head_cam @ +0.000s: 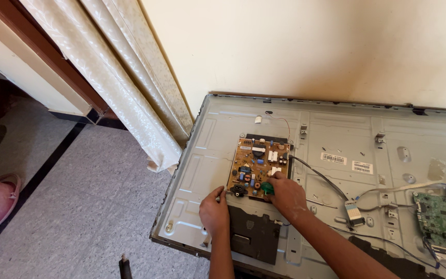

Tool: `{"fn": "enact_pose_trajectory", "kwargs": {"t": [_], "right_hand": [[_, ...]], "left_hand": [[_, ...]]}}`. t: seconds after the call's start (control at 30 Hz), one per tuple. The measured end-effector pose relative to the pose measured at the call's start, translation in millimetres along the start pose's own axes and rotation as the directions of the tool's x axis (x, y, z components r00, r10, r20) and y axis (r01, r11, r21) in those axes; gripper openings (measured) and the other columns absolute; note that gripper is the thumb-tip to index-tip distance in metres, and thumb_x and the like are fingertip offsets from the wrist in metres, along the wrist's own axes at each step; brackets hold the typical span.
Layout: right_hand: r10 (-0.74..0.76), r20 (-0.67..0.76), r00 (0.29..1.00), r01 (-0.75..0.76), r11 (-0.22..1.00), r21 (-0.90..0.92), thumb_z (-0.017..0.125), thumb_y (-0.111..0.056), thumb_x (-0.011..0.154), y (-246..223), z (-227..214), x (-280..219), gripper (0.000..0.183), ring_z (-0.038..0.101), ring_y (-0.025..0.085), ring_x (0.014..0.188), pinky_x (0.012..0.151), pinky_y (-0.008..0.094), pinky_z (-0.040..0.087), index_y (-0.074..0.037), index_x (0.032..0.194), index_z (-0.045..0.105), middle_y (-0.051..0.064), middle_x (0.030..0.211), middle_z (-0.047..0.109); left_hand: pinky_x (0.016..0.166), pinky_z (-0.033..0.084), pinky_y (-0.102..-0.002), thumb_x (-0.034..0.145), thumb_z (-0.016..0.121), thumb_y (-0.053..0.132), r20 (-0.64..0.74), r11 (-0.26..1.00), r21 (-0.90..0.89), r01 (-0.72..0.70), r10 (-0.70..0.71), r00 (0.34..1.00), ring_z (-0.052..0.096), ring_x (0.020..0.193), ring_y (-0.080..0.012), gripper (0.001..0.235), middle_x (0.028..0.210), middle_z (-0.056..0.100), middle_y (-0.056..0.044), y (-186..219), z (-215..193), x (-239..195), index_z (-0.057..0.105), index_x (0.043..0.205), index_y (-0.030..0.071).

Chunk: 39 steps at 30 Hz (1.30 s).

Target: The person uses a green-handled screwdriver to tighten screws on two circuit boards mounted inside the back panel of a flat-screen television. The person works on the main board first, then moves to the power supply board, securing multiple screws on each.

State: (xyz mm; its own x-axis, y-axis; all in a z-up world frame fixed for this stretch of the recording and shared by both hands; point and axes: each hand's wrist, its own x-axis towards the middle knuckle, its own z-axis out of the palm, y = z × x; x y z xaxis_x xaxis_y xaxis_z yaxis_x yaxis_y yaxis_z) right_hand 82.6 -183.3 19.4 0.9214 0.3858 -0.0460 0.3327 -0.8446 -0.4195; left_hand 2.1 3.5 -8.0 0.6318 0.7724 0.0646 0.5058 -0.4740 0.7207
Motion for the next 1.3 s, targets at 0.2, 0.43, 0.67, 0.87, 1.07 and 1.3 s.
{"fn": "enact_pose_trajectory", "kwargs": {"t": [0.2, 0.43, 0.67, 0.87, 1.07, 1.3], "right_hand": [[0.012, 0.005, 1.000, -0.012, 1.000, -0.022, 0.087, -0.028, 0.076, -1, -1, -1, 0.044, 0.069, 0.027, 0.104, 0.087, 0.042, 0.058, -0.023, 0.118, 0.072, -0.001, 0.116, 0.066], [-0.023, -0.006, 1.000, 0.023, 1.000, 0.019, 0.087, -0.030, 0.075, 4, -3, -3, 0.048, 0.069, 0.028, 0.104, 0.087, 0.042, 0.057, -0.020, 0.119, 0.072, -0.002, 0.120, 0.066], [-0.073, -0.018, 0.997, 0.074, 0.996, 0.058, 0.087, -0.027, 0.074, 12, -1, 1, 0.048, 0.069, 0.028, 0.103, 0.088, 0.042, 0.056, -0.018, 0.119, 0.072, -0.001, 0.119, 0.067], [-0.085, -0.007, 0.996, 0.085, 0.995, 0.058, 0.087, -0.028, 0.075, 13, -1, 2, 0.047, 0.069, 0.029, 0.103, 0.088, 0.043, 0.056, -0.017, 0.118, 0.072, 0.000, 0.117, 0.067], [-0.104, -0.003, 0.995, 0.104, 0.993, 0.052, 0.087, -0.030, 0.074, 12, -2, 4, 0.046, 0.069, 0.028, 0.103, 0.087, 0.043, 0.056, -0.016, 0.116, 0.073, -0.001, 0.117, 0.067], [-0.094, -0.013, 0.995, 0.095, 0.994, 0.046, 0.088, -0.031, 0.074, 7, -2, 1, 0.048, 0.069, 0.027, 0.103, 0.088, 0.042, 0.056, -0.016, 0.117, 0.073, -0.001, 0.118, 0.067]], "left_hand": [[0.085, 0.057, -0.042, 0.089, 0.072, 0.029, 0.022, 1.000, -0.005, 0.030, -0.030, 0.999, 0.073, 0.097, -0.0317, 0.025, 0.106, 0.077, -0.010, 0, -1, -1, 0.081, 0.111, 0.021], [0.085, 0.057, -0.042, 0.089, 0.072, 0.031, 0.012, 1.000, -0.004, 0.016, -0.016, 1.000, 0.073, 0.096, -0.0323, 0.024, 0.105, 0.078, -0.011, 0, -1, -1, 0.082, 0.110, 0.021], [0.084, 0.057, -0.043, 0.089, 0.073, 0.030, -0.008, 1.000, -0.008, 0.000, -0.001, 1.000, 0.073, 0.096, -0.0331, 0.023, 0.104, 0.078, -0.012, 0, 0, 0, 0.082, 0.108, 0.020], [0.084, 0.057, -0.042, 0.089, 0.073, 0.030, 0.003, 1.000, 0.011, 0.020, -0.020, 1.000, 0.073, 0.095, -0.0326, 0.023, 0.104, 0.078, -0.011, 0, 1, 0, 0.082, 0.108, 0.021], [0.085, 0.057, -0.042, 0.089, 0.072, 0.029, -0.010, 1.000, 0.010, -0.007, 0.007, 1.000, 0.073, 0.095, -0.0323, 0.023, 0.104, 0.078, -0.011, 1, 0, 0, 0.082, 0.107, 0.020], [0.084, 0.057, -0.042, 0.089, 0.072, 0.029, 0.005, 1.000, -0.022, 0.022, -0.022, 1.000, 0.074, 0.094, -0.0313, 0.022, 0.104, 0.078, -0.010, 2, 0, -1, 0.082, 0.107, 0.020]]}}
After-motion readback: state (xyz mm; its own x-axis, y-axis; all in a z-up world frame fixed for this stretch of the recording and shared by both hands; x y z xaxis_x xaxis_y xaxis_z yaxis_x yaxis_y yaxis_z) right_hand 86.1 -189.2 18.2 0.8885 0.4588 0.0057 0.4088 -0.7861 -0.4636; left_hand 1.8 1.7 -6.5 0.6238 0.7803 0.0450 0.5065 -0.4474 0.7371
